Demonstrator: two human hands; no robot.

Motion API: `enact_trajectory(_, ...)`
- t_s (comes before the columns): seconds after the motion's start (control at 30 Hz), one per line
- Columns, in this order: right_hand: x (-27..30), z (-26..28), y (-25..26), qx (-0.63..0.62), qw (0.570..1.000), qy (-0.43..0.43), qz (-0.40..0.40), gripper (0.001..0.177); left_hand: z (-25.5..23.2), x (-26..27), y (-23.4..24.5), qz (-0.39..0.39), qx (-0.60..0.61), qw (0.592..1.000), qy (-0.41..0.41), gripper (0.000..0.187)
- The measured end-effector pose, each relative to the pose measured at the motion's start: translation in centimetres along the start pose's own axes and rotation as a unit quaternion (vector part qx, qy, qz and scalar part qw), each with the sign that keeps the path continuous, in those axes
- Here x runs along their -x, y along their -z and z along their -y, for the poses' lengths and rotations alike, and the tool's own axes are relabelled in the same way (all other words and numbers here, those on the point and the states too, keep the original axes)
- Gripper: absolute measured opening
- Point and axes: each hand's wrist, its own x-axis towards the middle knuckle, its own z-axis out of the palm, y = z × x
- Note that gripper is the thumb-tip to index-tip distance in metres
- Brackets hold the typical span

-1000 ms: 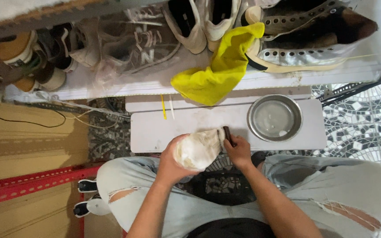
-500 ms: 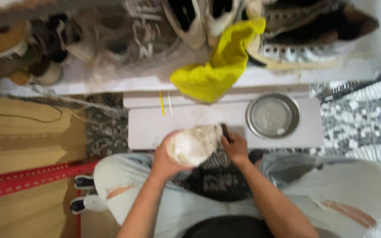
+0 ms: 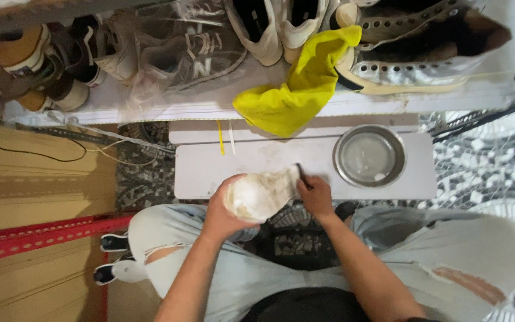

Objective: The person cleans a shoe using a small brush dipped in water from a metal bowl, scrubbing the outer surface and midsole before dipping a cloth into the water and wiping the shoe.

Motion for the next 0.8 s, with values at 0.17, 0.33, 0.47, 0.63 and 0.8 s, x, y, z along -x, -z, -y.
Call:
enact_trajectory(0.17,2.2,4.3,1.1,-0.016,0.999,-0.006,0.044,0.037,1.6,0.6,-0.2,-0.003,0.004,1.000,-0.009,0.129)
enact_trajectory(0.33,1.8,3.1,0.9,-0.026,0.999,-0.029,0.030,0.040,0.6,0.7,-0.2,-0.002,0.017,1.000,-0.008,0.127)
enact_trajectory(0.47,4.5,9.3,2.1,-0.051,0.995,0.005,0.080,0.035,1.1,1.1,-0.3,-0.001,0.013,1.000,0.004,0.129)
enact_trajectory(0.63,4.5,13.1,2.2,-0.065,0.997,0.025,0.018,0.029,1.7,0.5,-0.3,-0.004,0.015,1.000,-0.009,0.132)
enact_trajectory(0.8,4.1,12.0,2.1,-0.035,0.996,0.076,0.008,0.033,2.0,1.5,-1.8,-0.020,0.139,0.990,-0.033,0.129)
